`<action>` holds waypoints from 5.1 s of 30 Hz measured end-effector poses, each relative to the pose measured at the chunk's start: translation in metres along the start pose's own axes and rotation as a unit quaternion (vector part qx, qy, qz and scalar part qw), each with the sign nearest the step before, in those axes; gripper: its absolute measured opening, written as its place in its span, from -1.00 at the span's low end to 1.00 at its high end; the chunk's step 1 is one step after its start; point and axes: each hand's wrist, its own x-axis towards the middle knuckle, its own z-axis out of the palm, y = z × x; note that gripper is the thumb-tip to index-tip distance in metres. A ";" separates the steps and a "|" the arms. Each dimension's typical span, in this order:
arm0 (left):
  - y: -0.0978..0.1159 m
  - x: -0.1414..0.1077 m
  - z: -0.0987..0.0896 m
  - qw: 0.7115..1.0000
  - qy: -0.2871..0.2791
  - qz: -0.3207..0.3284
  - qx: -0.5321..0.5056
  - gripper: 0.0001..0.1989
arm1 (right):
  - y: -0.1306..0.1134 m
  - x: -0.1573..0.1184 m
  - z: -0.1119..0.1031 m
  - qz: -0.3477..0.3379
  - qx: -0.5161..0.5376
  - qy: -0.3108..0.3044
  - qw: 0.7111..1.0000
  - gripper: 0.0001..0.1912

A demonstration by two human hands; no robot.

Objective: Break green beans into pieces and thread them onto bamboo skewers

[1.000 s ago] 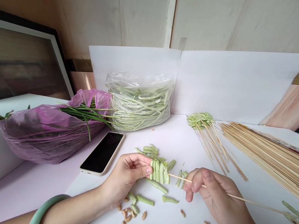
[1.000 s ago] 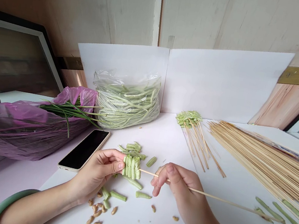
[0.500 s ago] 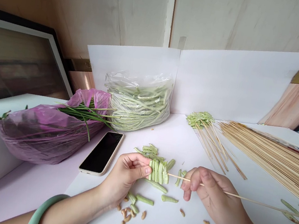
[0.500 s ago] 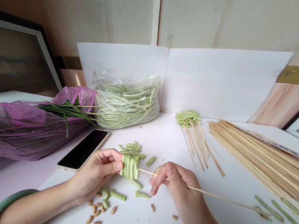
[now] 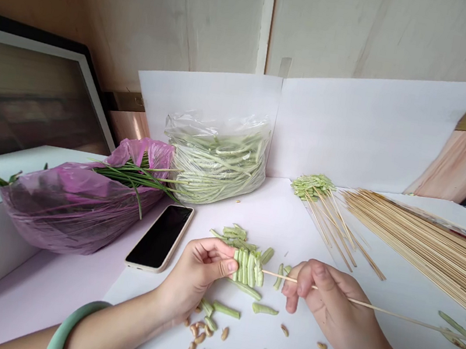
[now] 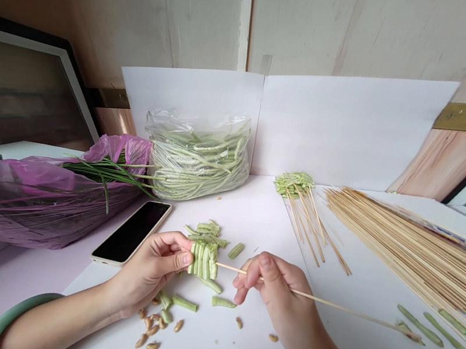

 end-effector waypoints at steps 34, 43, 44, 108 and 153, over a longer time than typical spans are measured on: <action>-0.001 -0.002 0.002 0.995 -0.066 -0.009 0.078 -0.82 | 0.003 0.001 0.001 0.032 -0.014 0.009 0.999 -0.56; -0.004 -0.003 0.001 0.997 -0.049 -0.020 0.064 -0.79 | 0.009 -0.002 0.003 0.026 -0.012 -0.002 1.000 -0.55; -0.004 -0.003 0.001 0.997 -0.047 -0.020 0.064 -0.79 | 0.007 -0.002 0.004 0.023 -0.016 -0.003 1.000 -0.55; -0.005 -0.007 0.003 0.997 -0.045 -0.054 0.021 -0.82 | 0.006 -0.007 0.013 0.044 0.053 -0.032 0.997 -0.56; 0.023 -0.003 -0.007 0.679 -0.325 0.196 0.628 -0.89 | -0.035 0.008 -0.014 -0.038 -0.057 0.172 0.983 -0.57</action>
